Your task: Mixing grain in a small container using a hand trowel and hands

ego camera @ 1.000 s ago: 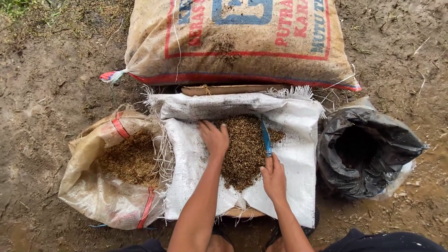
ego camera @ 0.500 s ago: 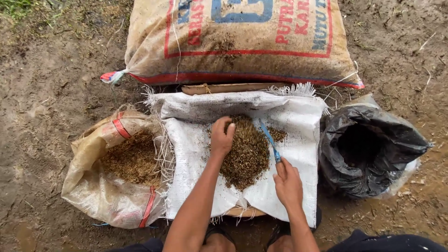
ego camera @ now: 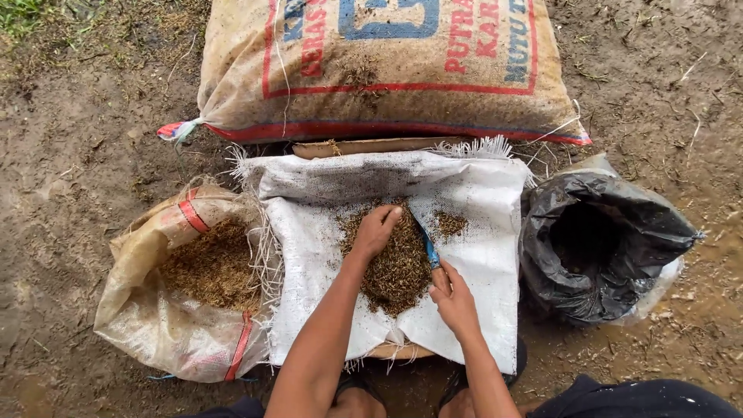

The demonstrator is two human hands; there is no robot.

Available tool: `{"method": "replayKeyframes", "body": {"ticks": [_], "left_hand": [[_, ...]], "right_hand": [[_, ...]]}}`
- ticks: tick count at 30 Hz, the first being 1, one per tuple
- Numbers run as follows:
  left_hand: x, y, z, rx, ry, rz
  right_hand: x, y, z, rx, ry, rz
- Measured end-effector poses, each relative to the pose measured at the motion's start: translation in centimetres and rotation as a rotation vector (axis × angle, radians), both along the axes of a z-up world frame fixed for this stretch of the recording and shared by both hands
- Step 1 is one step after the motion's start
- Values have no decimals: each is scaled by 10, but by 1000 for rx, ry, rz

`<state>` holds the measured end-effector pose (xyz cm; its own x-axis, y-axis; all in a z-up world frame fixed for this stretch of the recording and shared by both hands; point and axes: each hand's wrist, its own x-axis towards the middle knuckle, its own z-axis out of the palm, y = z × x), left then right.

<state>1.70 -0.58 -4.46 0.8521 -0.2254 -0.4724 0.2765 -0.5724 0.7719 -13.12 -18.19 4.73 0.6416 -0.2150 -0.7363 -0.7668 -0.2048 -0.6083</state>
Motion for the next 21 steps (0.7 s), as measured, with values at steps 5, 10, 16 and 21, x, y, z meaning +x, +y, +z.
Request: {"method": "replayKeyframes", "body": {"ticks": [5, 10, 16, 21], "left_hand": [[-28, 15, 29, -153, -62, 227], [-73, 17, 12, -66, -164, 338], [-122, 8, -2, 187, -328, 249], [-105, 9, 27, 70, -338, 257]], "right_hand": [[-18, -4, 26, -40, -60, 102], [-47, 1, 24, -36, -179, 148], [-59, 14, -6, -308, -62, 429], [-47, 18, 16, -322, -166, 326]]}}
